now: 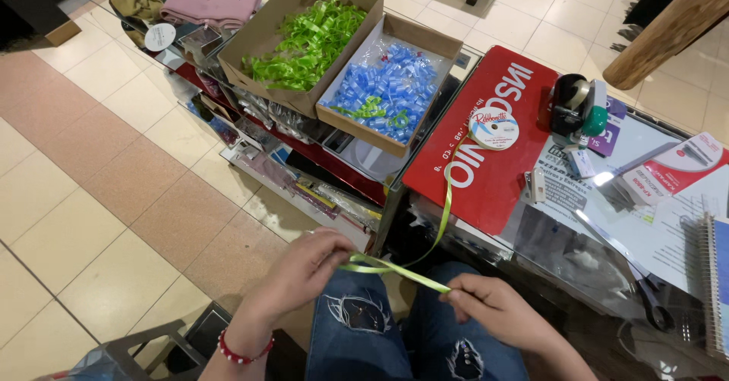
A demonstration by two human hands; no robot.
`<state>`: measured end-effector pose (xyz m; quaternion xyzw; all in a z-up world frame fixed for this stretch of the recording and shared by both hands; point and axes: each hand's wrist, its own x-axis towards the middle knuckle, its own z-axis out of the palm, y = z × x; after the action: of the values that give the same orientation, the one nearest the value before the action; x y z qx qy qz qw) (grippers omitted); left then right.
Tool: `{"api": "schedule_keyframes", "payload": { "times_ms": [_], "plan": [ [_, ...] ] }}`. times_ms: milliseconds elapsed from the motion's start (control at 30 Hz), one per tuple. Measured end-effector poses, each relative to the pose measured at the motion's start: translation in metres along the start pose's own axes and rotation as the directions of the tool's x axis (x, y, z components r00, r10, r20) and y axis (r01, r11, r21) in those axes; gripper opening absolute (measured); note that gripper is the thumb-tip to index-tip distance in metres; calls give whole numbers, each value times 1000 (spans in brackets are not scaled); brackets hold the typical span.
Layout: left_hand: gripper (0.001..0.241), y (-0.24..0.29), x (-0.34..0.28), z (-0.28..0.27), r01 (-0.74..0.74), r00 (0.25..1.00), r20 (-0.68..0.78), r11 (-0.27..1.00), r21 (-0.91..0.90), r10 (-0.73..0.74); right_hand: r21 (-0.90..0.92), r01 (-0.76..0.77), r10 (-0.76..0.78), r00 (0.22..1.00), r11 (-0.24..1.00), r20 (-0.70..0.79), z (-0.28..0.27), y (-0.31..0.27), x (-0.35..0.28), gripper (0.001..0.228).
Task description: The person ties a green ribbon into a bow using both hands, then secures the center with a stapler. They repeat this process by cutting a new length of ribbon, folding it into a bow, and stapling it.
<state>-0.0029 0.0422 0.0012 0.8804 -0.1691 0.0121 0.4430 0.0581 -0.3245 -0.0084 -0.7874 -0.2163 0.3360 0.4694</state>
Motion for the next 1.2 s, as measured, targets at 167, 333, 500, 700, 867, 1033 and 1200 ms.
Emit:
{"api": "schedule_keyframes", "payload": {
  "times_ms": [167,333,500,700,867,1033,1200],
  "plan": [
    [48,35,6,16,211,976,-9,946,245,-216,261,-80,103,992,962,-76,26,12,0,34],
    [36,63,7,59,-404,897,-83,881,247,435,275,127,-96,987,953,-125,52,-4,8,32],
    [30,78,9,63,-449,874,-106,873,191,473,245,104,-62,983,964,-173,49,-11,6,35],
    [29,84,8,66,-433,887,-119,894,118,445,203,95,-52,977,975,-206,50,-11,-2,36],
    [23,80,6,69,-451,864,-184,883,135,469,70,47,-30,975,996,-221,51,-24,-6,22],
    [16,68,5,71,-465,824,-262,863,197,503,-29,6,-14,962,1000,-274,48,-26,-8,17],
    [19,70,8,60,-460,803,-311,860,219,509,105,76,-52,976,992,-211,42,-25,-11,19]
  ]
}}
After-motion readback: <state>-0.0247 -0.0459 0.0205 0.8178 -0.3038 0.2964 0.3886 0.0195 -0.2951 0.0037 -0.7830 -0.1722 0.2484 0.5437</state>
